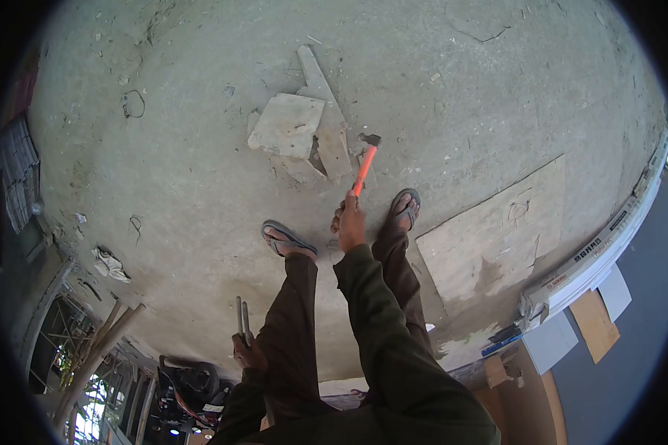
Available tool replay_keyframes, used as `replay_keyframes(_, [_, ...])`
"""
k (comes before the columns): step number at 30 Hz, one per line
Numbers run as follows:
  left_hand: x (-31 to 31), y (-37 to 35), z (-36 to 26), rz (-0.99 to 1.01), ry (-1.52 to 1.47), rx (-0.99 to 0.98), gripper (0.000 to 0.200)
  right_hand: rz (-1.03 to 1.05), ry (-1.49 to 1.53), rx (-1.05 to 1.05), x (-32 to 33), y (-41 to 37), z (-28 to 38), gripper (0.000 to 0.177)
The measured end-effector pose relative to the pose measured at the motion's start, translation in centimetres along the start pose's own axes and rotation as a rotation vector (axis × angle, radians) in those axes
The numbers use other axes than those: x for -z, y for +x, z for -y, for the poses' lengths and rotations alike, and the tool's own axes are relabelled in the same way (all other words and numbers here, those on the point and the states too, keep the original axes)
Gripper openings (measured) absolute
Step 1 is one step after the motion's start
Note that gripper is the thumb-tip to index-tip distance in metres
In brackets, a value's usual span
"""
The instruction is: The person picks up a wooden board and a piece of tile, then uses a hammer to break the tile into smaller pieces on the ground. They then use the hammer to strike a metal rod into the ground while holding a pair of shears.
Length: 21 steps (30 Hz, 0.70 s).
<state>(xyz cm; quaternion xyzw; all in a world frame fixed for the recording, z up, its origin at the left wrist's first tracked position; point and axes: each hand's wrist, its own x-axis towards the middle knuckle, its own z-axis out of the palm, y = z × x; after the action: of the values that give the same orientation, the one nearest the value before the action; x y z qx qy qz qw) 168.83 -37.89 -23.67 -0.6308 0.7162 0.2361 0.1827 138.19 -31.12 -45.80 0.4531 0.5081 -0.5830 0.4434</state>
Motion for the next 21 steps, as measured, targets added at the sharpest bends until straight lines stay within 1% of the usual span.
replay_keyframes(1, [-0.1,0.4,-0.1,-0.002,-0.029,0.013,0.016,-0.093,0.094,0.103,3.1,0.1,1.3,0.036])
replay_keyframes(2, [-0.4,0.8,0.0,-0.008,-0.036,0.015,0.016,-0.086,0.089,0.108,1.7,0.7,1.0,0.036])
replay_keyframes(4, [-0.5,0.2,0.4,-0.010,0.003,0.016,0.016,-0.143,0.239,0.045,-2.5,1.8,-1.5,0.034])
replay_keyframes(6, [-0.7,0.5,0.0,-0.005,0.003,0.028,0.016,-0.193,0.409,-0.006,-5.5,2.8,-2.5,0.033])
replay_keyframes(7, [-0.4,0.3,0.0,0.009,0.010,0.049,0.015,-0.197,0.411,-0.010,-5.3,2.4,-2.5,0.033])
replay_keyframes(11, [0.0,0.6,0.3,0.010,-0.064,0.033,0.015,0.085,-0.006,-0.087,-2.4,0.0,-1.0,0.034])
replay_keyframes(13, [-0.1,1.0,0.6,-0.002,-0.041,0.034,0.014,-0.166,0.081,0.188,2.7,-0.2,1.8,0.035])
replay_keyframes(14, [0.0,1.1,0.6,0.000,-0.042,0.042,0.014,-0.166,0.074,0.185,2.5,1.1,1.6,0.035])
replay_keyframes(16, [0.0,0.7,0.0,-0.009,-0.075,0.055,0.014,-0.259,0.746,0.171,1.8,3.9,1.6,0.032])
replay_keyframes(17, [-0.2,0.9,0.0,-0.010,-0.077,0.053,0.014,-0.257,0.746,0.173,0.6,4.5,0.6,0.032])
replay_keyframes(19, [0.0,0.6,0.1,0.007,-0.040,0.040,0.015,0.006,0.312,-0.150,-5.3,3.6,-4.0,0.031])
replay_keyframes(20, [-0.6,0.9,0.1,-0.003,-0.053,0.045,0.015,0.151,0.078,-0.302,-7.3,3.6,-4.5,0.030])
replay_keyframes(21, [-0.2,0.5,0.7,0.024,-0.056,0.073,0.015,0.149,0.071,-0.314,-6.5,2.7,-4.8,0.030])
